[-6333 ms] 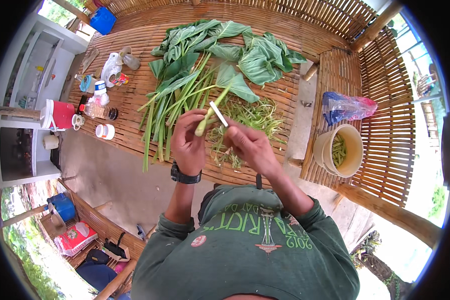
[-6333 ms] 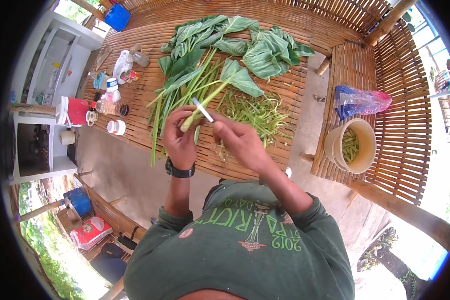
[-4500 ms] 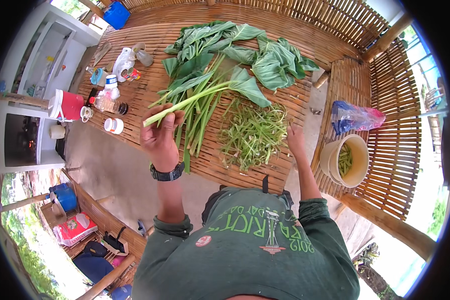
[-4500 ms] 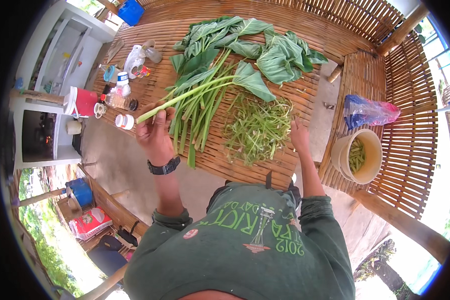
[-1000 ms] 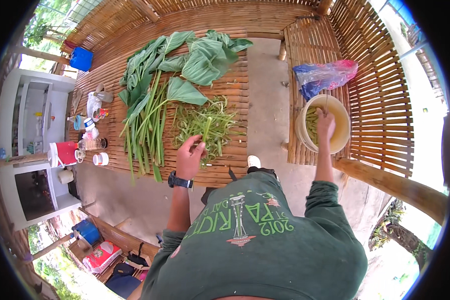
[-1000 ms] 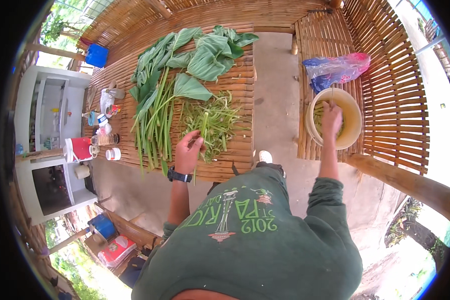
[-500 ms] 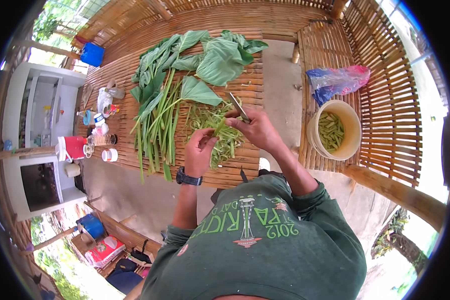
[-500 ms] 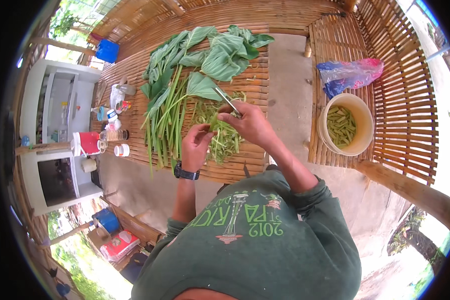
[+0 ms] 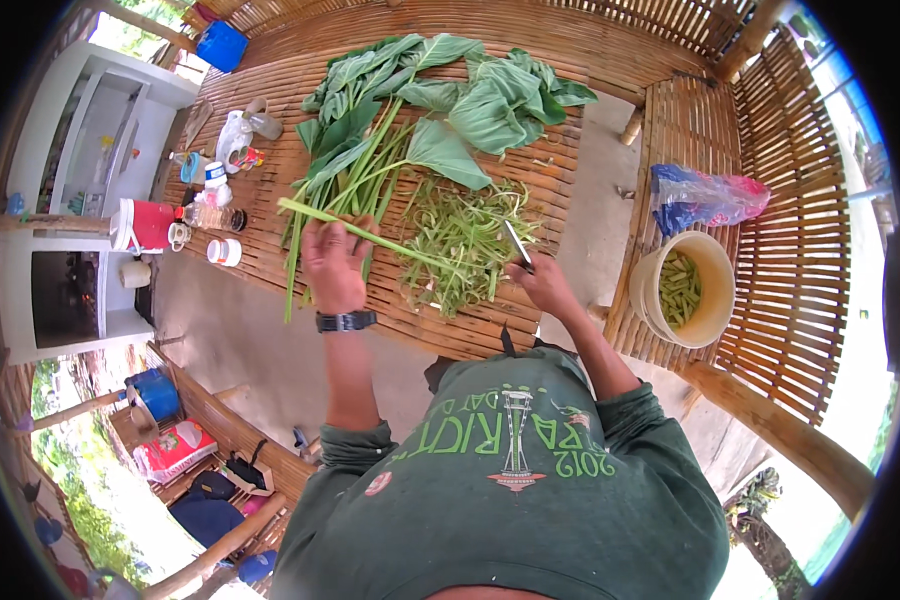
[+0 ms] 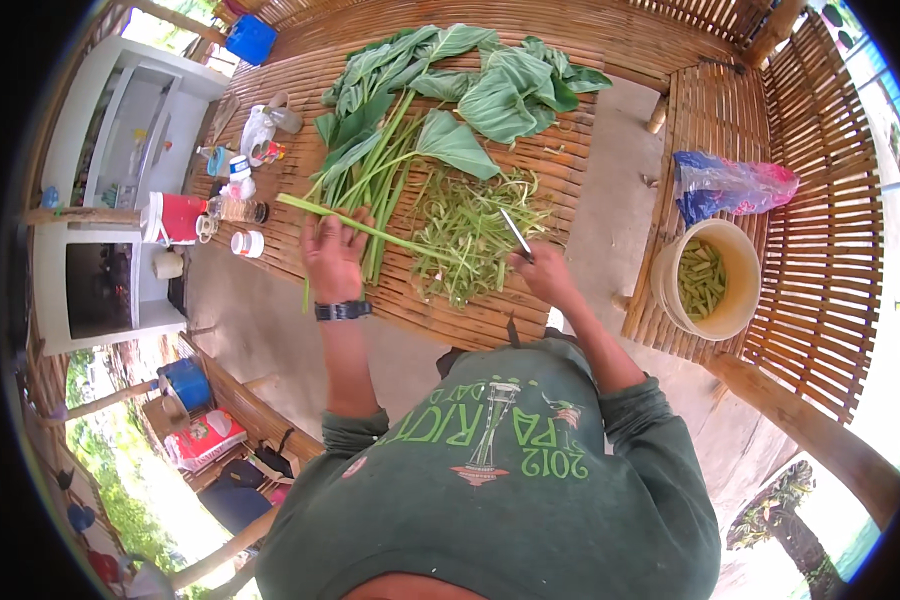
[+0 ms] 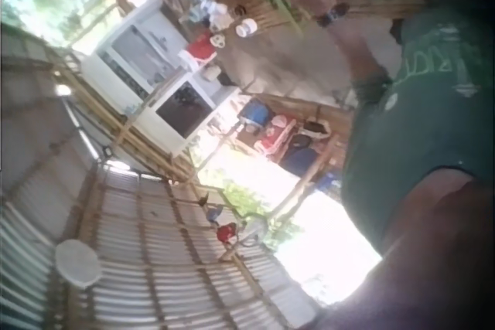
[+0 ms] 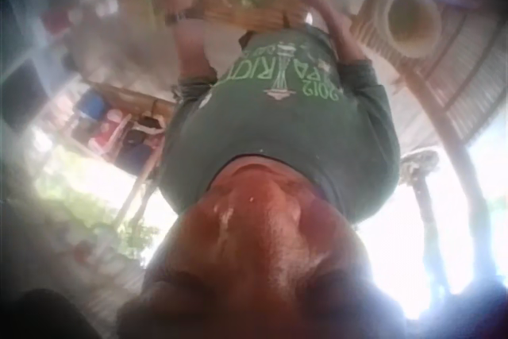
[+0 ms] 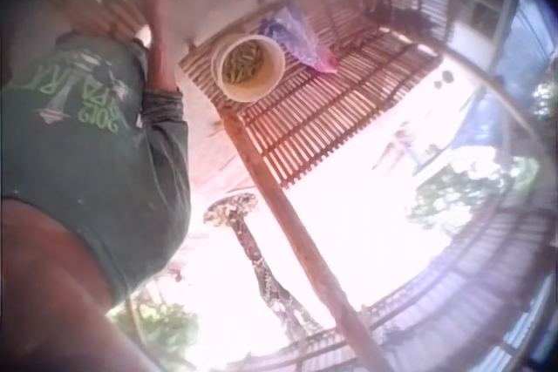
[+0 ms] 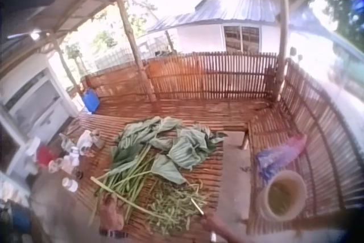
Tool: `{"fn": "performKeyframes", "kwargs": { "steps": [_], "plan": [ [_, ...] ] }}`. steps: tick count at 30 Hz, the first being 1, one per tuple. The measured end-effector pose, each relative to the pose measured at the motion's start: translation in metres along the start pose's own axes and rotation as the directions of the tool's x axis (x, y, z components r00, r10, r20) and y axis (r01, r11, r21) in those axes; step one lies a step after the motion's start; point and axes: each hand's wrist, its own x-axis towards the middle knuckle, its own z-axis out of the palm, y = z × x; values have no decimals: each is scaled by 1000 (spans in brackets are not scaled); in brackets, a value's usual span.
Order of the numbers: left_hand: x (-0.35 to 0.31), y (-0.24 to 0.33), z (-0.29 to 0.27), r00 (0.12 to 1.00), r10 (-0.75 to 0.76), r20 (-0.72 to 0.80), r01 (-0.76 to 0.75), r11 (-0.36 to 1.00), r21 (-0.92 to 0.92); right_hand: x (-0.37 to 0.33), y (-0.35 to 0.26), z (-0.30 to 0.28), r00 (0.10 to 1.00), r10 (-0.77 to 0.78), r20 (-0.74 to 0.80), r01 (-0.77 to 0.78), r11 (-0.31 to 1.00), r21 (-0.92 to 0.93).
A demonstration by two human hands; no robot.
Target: The person peels long green vegetable stems using a knife, removing thin strips of outer skin and placing the peeled stems into a white bucket. The person repeatedly picks up stems, peels them, and deposits the peeled pieces into the bucket.
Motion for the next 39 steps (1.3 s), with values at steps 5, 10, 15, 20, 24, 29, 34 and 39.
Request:
{"fn": "performKeyframes", "kwargs": {
  "steps": [5, 10, 15, 20, 24, 29, 34, 39],
  "plan": [
    [26, 16, -54, 981, 77, -178, -96, 990, -100, -10, 49, -6, 987, 137, -79, -152, 959, -239],
    [37, 25, -77, 957, 130, -259, -173, 973, -151, -4, 78, -10, 975, 166, -148, -218, 850, -479],
    [32, 18, -85, 969, 100, -227, -137, 979, -154, -1, 29, -11, 998, -11, -56, -18, 865, -502],
    [14, -2, -52, 991, 4, -132, -30, 980, -197, 1, -89, -11, 996, -83, 19, 85, 961, -263],
    [-8, -4, -9, 994, 45, -96, -37, 996, 75, 1, -146, -14, 967, -252, 41, 255, 960, -116],
    [-27, -21, 6, 960, 269, 75, -278, 895, 349, -7, -204, -13, 938, -337, 77, 332, 941, 67],
    [-40, -11, 22, 991, 116, 64, -126, 971, 201, -11, -220, -15, 961, -262, 87, 249, 958, 145],
    [-43, -19, 12, 995, 76, 71, -102, 843, 529, -10, -210, -14, 912, -404, 74, 404, 914, 18]
  ]
}}
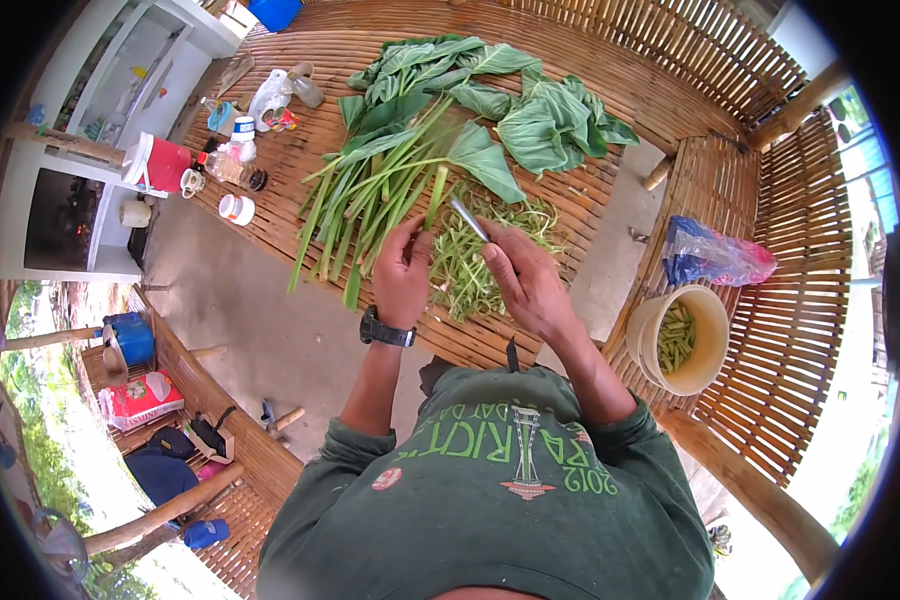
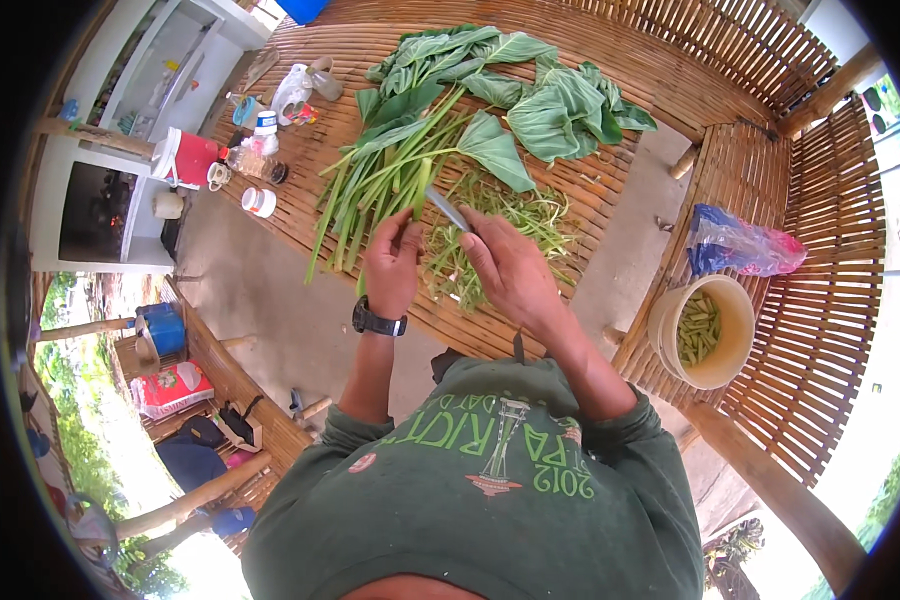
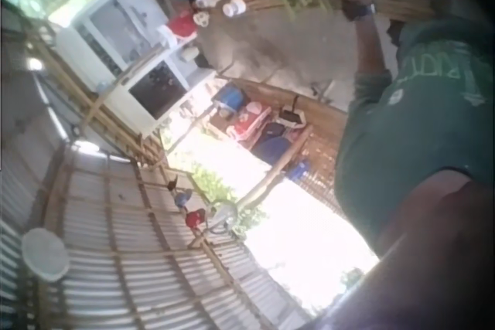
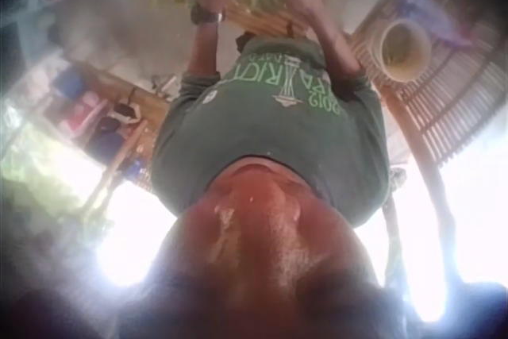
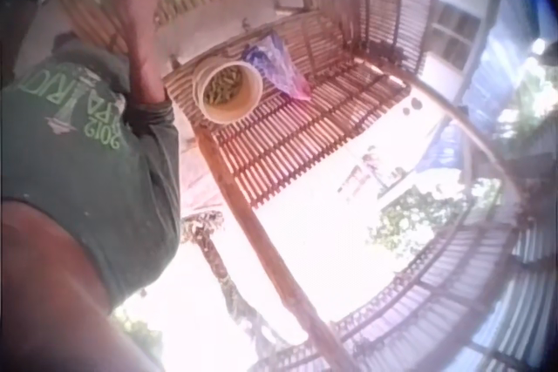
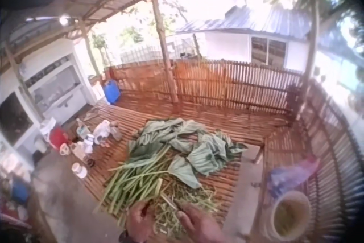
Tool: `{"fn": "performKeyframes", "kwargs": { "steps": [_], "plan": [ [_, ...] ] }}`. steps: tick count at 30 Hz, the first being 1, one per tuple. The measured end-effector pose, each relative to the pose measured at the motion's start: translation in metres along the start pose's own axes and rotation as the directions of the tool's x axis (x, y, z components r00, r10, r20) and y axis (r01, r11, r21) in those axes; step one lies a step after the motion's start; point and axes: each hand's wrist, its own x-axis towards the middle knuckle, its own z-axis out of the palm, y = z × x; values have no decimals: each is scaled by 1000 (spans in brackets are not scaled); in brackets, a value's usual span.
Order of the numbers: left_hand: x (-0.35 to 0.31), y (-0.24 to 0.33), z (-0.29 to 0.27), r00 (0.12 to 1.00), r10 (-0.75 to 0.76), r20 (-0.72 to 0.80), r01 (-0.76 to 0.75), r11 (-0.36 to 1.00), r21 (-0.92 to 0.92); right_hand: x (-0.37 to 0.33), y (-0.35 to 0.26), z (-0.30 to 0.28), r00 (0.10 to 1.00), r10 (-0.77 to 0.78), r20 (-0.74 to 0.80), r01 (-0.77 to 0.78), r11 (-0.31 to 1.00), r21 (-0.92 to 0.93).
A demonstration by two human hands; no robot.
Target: The person peels long green vegetable stems using a knife, removing thin strips of outer skin and placing the peeled stems into a white bucket. The person repeatedly picks up stems, peels them, and deposits the peeled pieces into the bucket.
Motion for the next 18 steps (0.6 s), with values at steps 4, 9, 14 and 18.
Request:
{"fn": "performKeyframes", "kwargs": {
  "steps": [4, 9, 14, 18],
  "plan": [
    [-4, 7, 7, 994, 106, 1, -104, 968, 227, -3, 12, 9, 1000, -24, -16, 24, 1000, -14],
    [-5, 11, 8, 984, 175, 43, -174, 870, 462, -7, 14, 10, 1000, 3, 6, -2, 991, -135],
    [-6, 12, 9, 944, 280, 174, -325, 703, 632, -3, 15, 12, 998, 59, 14, -54, 968, -244],
    [-10, -9, 12, 946, 287, 147, -315, 722, 616, -3, 24, 20, 999, 49, 15, -47, 988, -145]
  ]
}}
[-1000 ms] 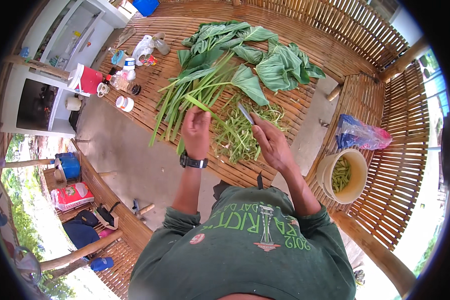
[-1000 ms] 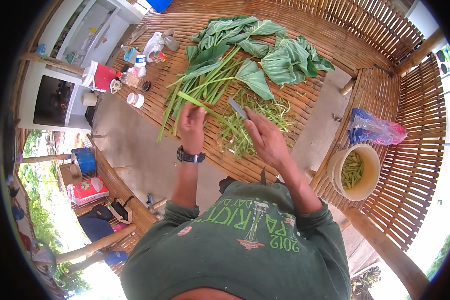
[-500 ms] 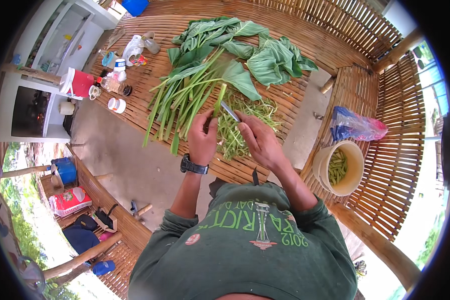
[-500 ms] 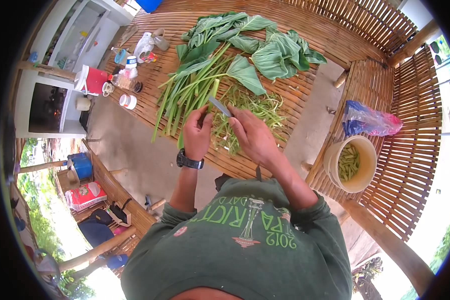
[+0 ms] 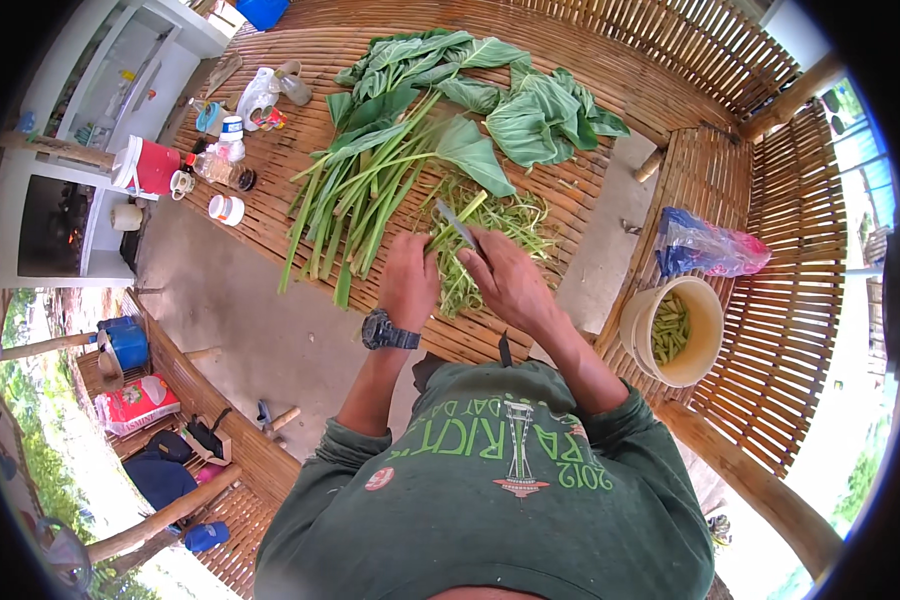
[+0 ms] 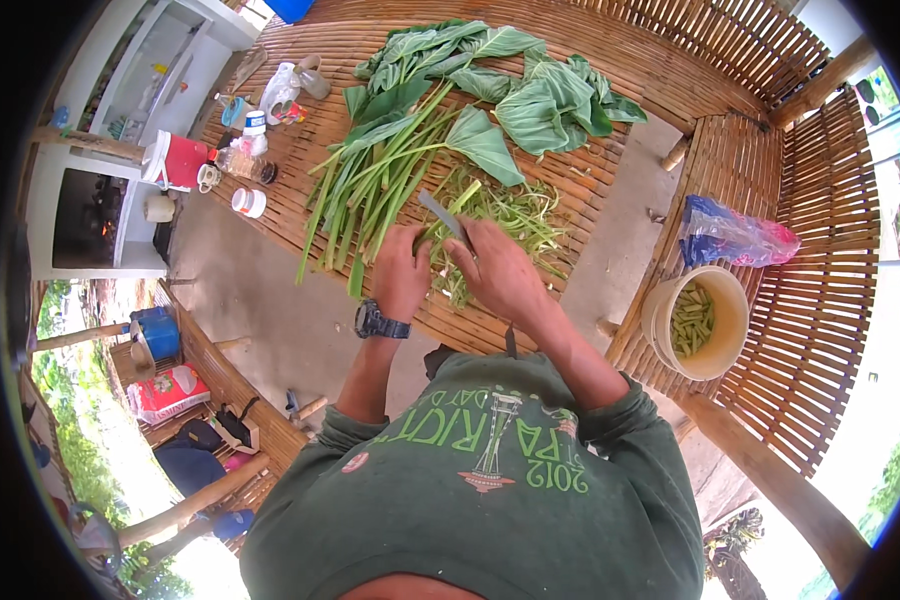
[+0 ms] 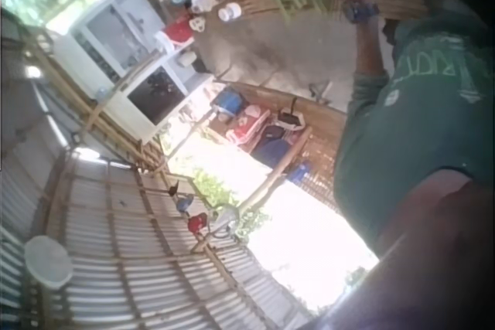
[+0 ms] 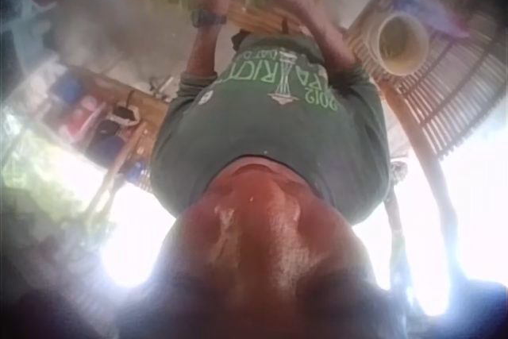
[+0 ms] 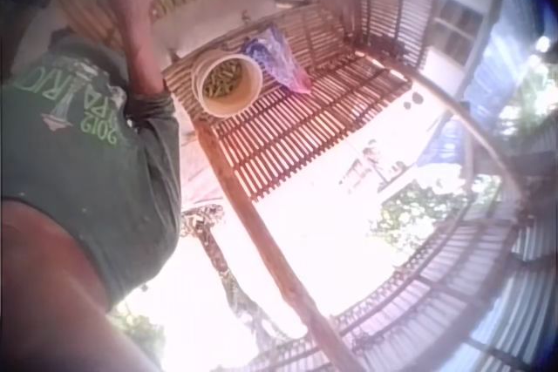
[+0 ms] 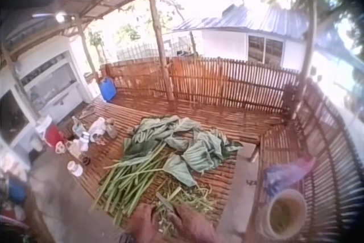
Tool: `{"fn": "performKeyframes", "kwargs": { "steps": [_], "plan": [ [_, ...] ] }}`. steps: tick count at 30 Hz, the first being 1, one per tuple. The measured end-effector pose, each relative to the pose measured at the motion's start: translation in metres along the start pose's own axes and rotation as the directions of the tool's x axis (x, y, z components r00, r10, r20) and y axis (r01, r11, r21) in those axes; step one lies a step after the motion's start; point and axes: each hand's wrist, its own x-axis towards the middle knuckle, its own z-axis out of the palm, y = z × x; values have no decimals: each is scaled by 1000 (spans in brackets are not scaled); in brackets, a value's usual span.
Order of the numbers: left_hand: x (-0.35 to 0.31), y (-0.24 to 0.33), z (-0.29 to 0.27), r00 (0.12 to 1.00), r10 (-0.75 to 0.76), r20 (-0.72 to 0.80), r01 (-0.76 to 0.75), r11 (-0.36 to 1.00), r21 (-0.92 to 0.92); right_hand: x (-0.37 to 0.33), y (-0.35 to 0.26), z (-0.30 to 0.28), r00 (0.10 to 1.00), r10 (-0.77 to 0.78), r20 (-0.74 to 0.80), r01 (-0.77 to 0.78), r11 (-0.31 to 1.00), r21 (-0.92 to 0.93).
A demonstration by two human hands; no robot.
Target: The person peels long green vegetable stems using a knife, removing thin strips of outer skin and placing the peeled stems into a white bucket. The person repeatedly picks up stems, peels them, and deposits the peeled pieces into the bucket.
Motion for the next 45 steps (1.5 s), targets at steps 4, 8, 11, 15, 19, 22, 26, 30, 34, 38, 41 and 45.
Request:
{"fn": "performKeyframes", "kwargs": {
  "steps": [4, 8, 11, 15, 19, 22, 26, 30, 34, 38, 41, 45],
  "plan": [
    [-1, 1, 0, 994, -89, 65, 91, 995, -42, -8, 10, 16, 994, 40, 103, -49, 994, 95],
    [-5, 4, 3, 994, -87, 73, 89, 996, -17, -3, 23, 34, 984, 84, 157, -93, 994, 52],
    [-5, -1, 3, 996, -74, 48, 75, 997, -36, -4, 22, 33, 988, 59, 139, -68, 996, 61],
    [-7, -2, 0, 999, -9, 44, 6, 998, 63, -5, 3, 17, 1000, 17, -2, -17, 998, -56],
    [-4, 14, -9, 993, 39, 109, -48, 995, 88, 13, 21, 8, 995, -98, 5, 95, 956, -279],
    [-2, 18, -17, 989, 45, 144, -48, 999, 23, 15, 40, 12, 979, -203, 29, 203, 937, -286],
    [2, 15, -24, 966, -118, 229, 190, 926, -327, 16, 52, 9, 977, -211, -21, 212, 975, 70],
    [0, 17, -21, 955, -162, 249, 264, 847, -461, 15, 50, 17, 997, 75, 6, -67, 848, 525],
    [-11, -10, 5, 939, -238, 246, 335, 793, -509, 17, 26, -13, 922, 325, 210, -335, 399, 854],
    [-41, -81, 50, 946, -318, 62, 314, 852, -419, 23, 25, -43, 948, 306, 82, -149, 201, 968],
    [-44, -100, 46, 684, -665, 300, 677, 423, -603, 24, 17, -59, 938, 345, -31, -54, 234, 971],
    [-30, -56, 21, 700, -478, 531, 642, 97, -760, 19, 20, -48, 933, 351, -79, -106, 478, 872]
  ]
}}
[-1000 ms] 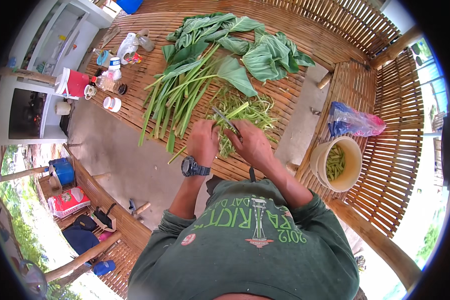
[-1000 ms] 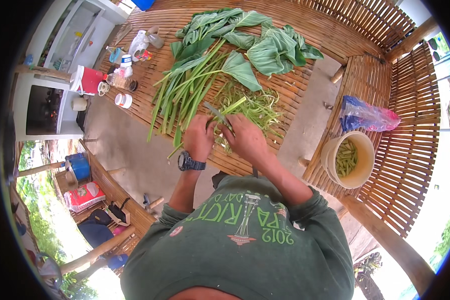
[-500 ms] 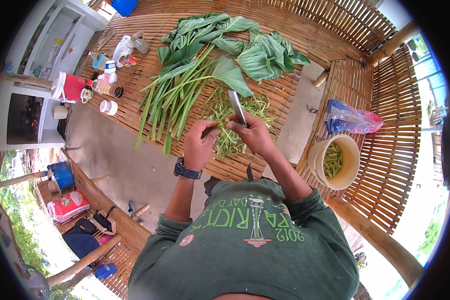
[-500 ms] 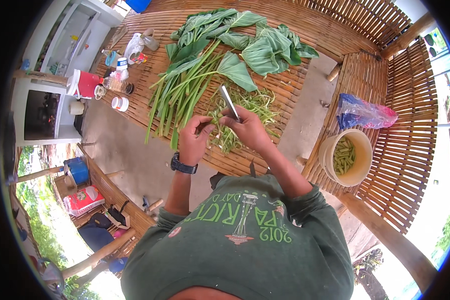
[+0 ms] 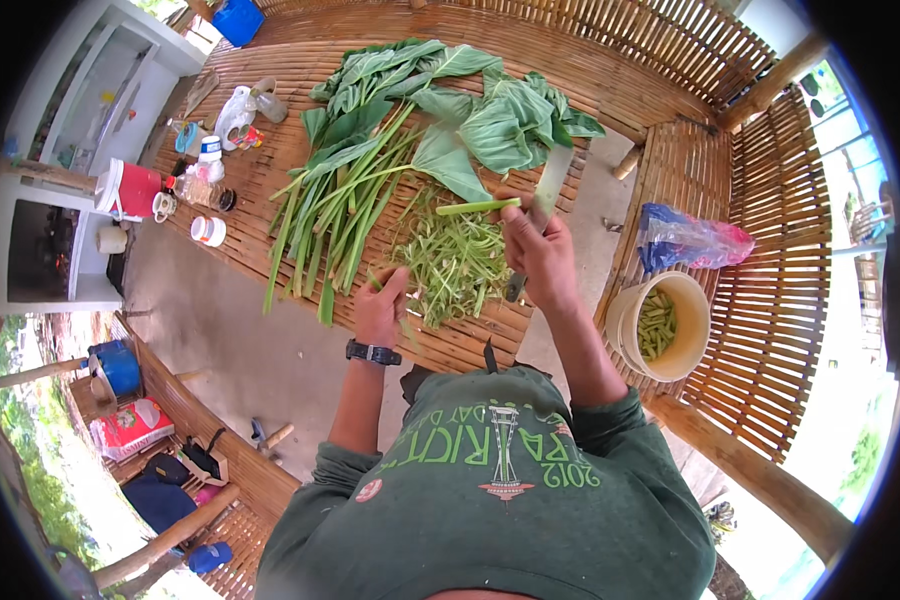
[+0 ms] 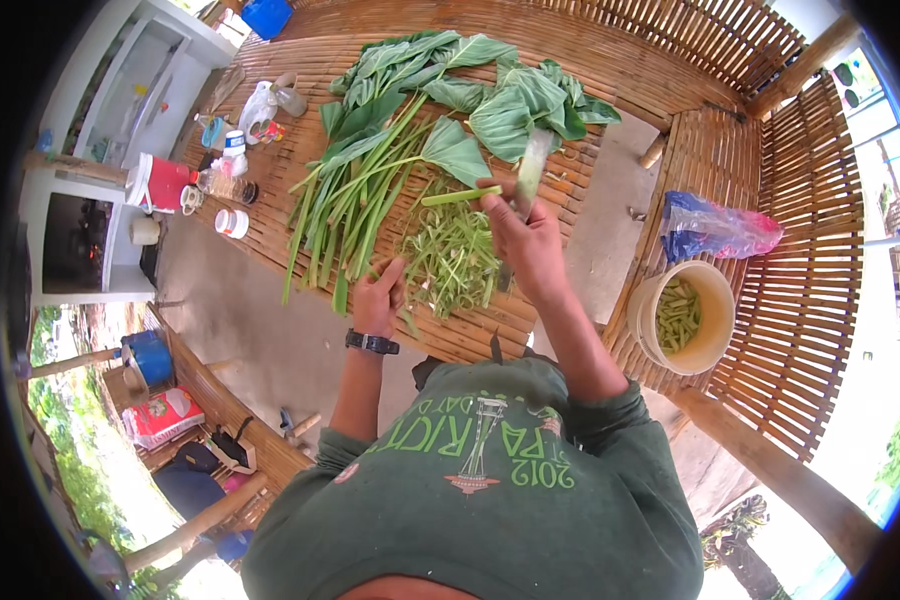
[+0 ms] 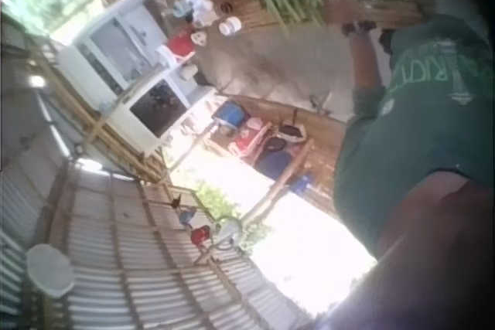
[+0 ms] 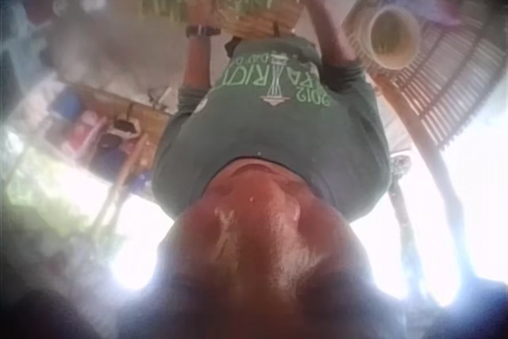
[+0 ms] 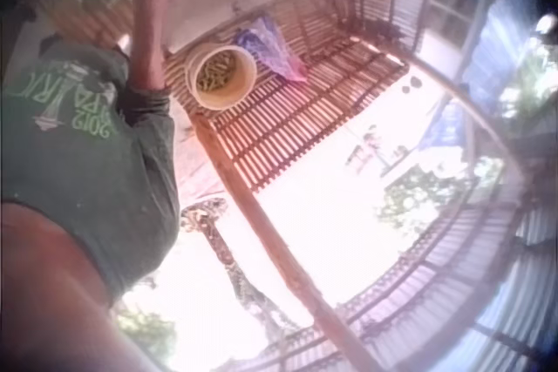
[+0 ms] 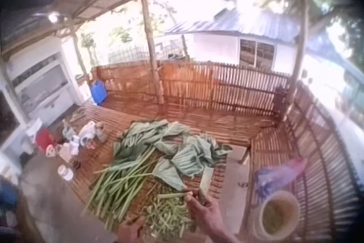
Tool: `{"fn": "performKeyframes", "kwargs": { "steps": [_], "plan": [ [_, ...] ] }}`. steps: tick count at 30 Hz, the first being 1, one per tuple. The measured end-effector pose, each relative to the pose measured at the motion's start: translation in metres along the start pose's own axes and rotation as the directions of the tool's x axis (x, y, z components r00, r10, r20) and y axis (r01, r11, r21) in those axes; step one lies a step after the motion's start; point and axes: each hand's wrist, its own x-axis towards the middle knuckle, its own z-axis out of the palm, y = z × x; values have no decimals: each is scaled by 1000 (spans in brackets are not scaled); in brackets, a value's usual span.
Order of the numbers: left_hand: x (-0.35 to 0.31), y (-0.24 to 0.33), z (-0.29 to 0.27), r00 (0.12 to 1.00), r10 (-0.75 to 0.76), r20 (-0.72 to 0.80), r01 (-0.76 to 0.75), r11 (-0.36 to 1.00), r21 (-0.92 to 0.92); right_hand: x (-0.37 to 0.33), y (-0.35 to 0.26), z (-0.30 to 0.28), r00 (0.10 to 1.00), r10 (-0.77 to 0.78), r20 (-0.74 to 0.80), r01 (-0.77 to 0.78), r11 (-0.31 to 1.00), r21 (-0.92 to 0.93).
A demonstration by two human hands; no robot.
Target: The person peels long green vegetable stems using a knife, removing thin strips of outer skin and placing the peeled stems into a white bucket. The person repeatedly picks up stems, peels them, and deposits the peeled pieces into the bucket.
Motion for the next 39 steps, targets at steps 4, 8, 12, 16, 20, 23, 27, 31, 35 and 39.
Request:
{"fn": "performKeyframes", "kwargs": {
  "steps": [4, 8, 12, 16, 20, 23, 27, 31, 35, 39],
  "plan": [
    [-37, 58, 90, 996, 51, 75, -38, 986, -163, -13, 30, 20, 993, -103, 62, 117, 946, -301],
    [-32, 57, 97, 997, 29, 78, -1, 944, -331, -21, 36, 38, 936, -290, 200, 351, 811, -468],
    [-23, 59, 81, 988, 22, 152, 34, 933, -357, -20, 33, 37, 883, -338, 326, 469, 679, -565],
    [-28, 74, 81, 999, -32, 43, 47, 916, -398, -36, 9, 43, 889, -264, 374, 457, 558, -692],
    [-26, 72, 66, 993, 19, 113, 26, 923, -385, -43, 4, 39, 851, -206, 483, 521, 435, -734],
    [-30, 73, 67, 995, 8, 101, 35, 911, -411, -48, 1, 44, 839, -211, 501, 536, 478, -696],
    [-29, 72, 63, 980, 43, 193, 37, 919, -393, -47, 5, 44, 824, -204, 528, 555, 474, -683],
    [-26, 68, 60, 974, 45, 220, 51, 910, -412, -49, 2, 44, 831, -170, 530, 542, 466, -700],
    [-31, 73, 65, 982, 22, 185, 54, 917, -395, -50, 3, 43, 837, -165, 522, 531, 479, -699],
    [-35, 78, 67, 985, -25, 170, 89, 919, -385, -43, 13, 35, 881, -148, 449, 410, 712, -570]
  ]
}}
